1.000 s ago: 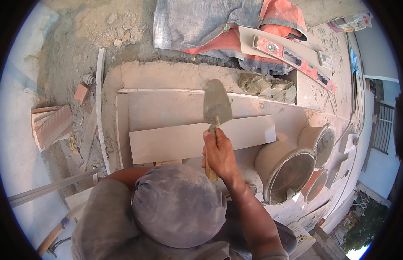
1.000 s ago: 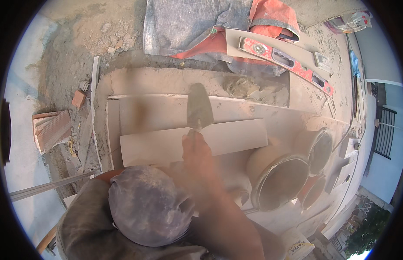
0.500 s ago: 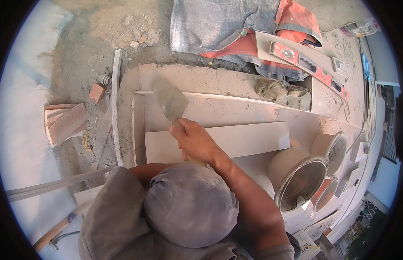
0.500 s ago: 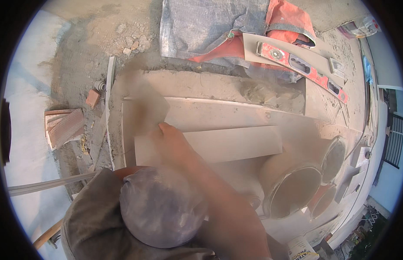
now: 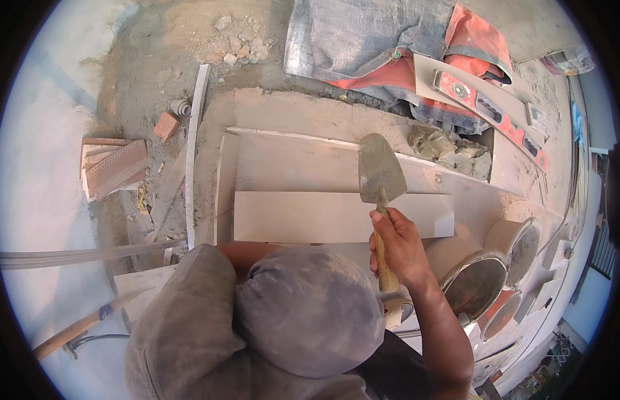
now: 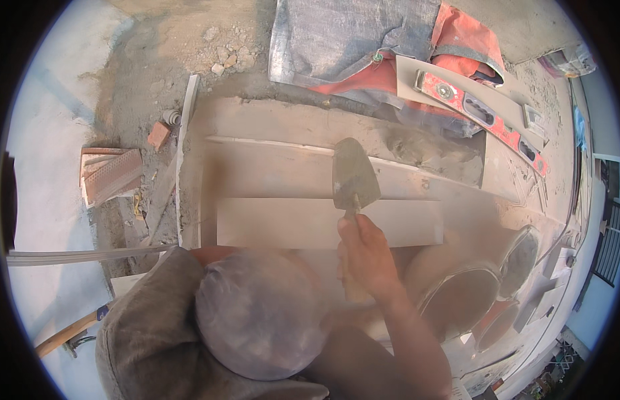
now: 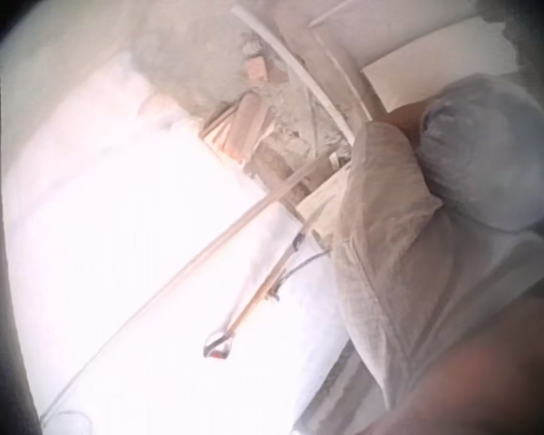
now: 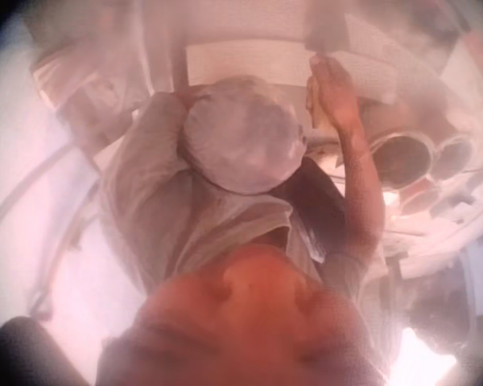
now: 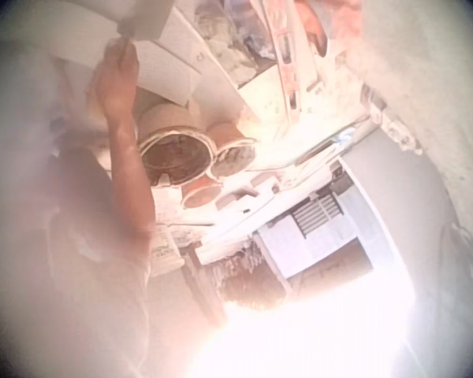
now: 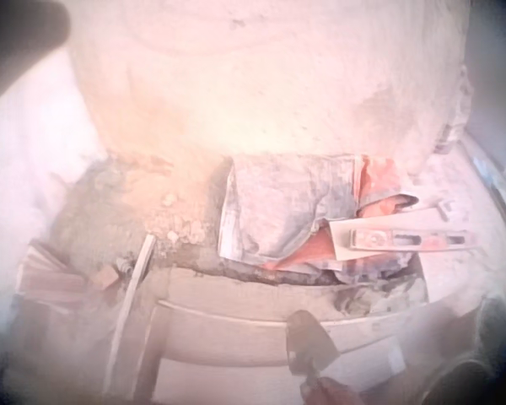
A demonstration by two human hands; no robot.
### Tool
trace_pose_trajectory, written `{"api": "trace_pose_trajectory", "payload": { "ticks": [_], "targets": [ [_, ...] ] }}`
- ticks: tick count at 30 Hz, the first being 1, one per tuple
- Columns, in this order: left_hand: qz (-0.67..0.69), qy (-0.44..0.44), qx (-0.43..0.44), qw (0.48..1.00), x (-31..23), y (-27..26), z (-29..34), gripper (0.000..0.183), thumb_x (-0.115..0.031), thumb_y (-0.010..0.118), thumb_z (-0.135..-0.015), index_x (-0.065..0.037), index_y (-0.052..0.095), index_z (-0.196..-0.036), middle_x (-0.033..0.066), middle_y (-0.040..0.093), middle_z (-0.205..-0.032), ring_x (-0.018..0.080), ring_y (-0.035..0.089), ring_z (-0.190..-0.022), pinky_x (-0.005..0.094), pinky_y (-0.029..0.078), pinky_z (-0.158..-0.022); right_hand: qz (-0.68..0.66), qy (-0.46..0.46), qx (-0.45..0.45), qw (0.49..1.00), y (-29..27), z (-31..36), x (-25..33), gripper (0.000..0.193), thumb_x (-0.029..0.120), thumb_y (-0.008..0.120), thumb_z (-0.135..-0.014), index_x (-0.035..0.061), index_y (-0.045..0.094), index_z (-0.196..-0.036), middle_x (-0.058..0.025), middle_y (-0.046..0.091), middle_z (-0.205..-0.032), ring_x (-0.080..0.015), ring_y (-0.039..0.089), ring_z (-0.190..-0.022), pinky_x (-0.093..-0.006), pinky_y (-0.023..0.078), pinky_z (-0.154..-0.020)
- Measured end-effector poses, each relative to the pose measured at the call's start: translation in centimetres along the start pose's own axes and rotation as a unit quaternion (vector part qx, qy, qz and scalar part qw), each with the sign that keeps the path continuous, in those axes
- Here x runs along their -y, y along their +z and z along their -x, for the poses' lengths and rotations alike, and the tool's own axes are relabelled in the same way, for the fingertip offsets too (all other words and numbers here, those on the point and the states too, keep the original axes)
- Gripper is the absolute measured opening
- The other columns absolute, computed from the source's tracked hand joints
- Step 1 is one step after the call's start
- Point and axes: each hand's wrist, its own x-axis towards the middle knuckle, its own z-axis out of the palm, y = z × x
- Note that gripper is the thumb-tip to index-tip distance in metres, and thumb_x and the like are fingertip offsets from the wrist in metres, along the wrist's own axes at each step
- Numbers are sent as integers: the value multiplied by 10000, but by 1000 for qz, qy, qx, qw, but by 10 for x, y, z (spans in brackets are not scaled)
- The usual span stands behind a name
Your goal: The person mixes adhesive in a bucket using a trowel, then scoops and spreads the adhesive onto a rectangular tile. The person sits on the floor during the process and handles multiple tiles and buckets.
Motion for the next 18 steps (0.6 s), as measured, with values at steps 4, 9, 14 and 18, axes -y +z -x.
{"api": "trace_pose_trajectory", "payload": {
  "ticks": [4,9,14,18],
  "targets": [
    [5,0,-14,1000,-3,4,-1,649,-515,570,-972,70,514,-1246,249,657,-1058,310,707,-918,391,598,-757,52,-90,36,994,73,-54,-12,321,324,482,-1018,4,497,-1015,-75,533,-688,-172,547,-424,-322,453,-426],
    [3,-6,-24,1000,-4,5,0,651,-515,572,-971,68,510,-1254,250,656,-1064,311,707,-924,392,598,-762,120,-107,81,984,106,-74,19,332,302,477,-1009,-29,489,-1001,-94,526,-685,-192,555,-422,-345,476,-463],
    [12,3,-28,1000,-1,1,6,653,-515,573,-970,65,506,-1262,250,655,-1070,312,706,-931,393,597,-767,36,-53,65,996,60,-50,14,347,312,468,-1014,-33,499,-989,-101,528,-686,-197,570,-426,-349,478,-463],
    [11,-10,-21,1000,-3,-1,10,655,-515,574,-970,64,503,-1268,251,655,-1075,313,705,-936,393,597,-771,138,-136,107,975,114,-77,28,356,310,467,-1016,-44,502,-998,-100,538,-690,-193,587,-449,-349,485,-460]
  ]
}}
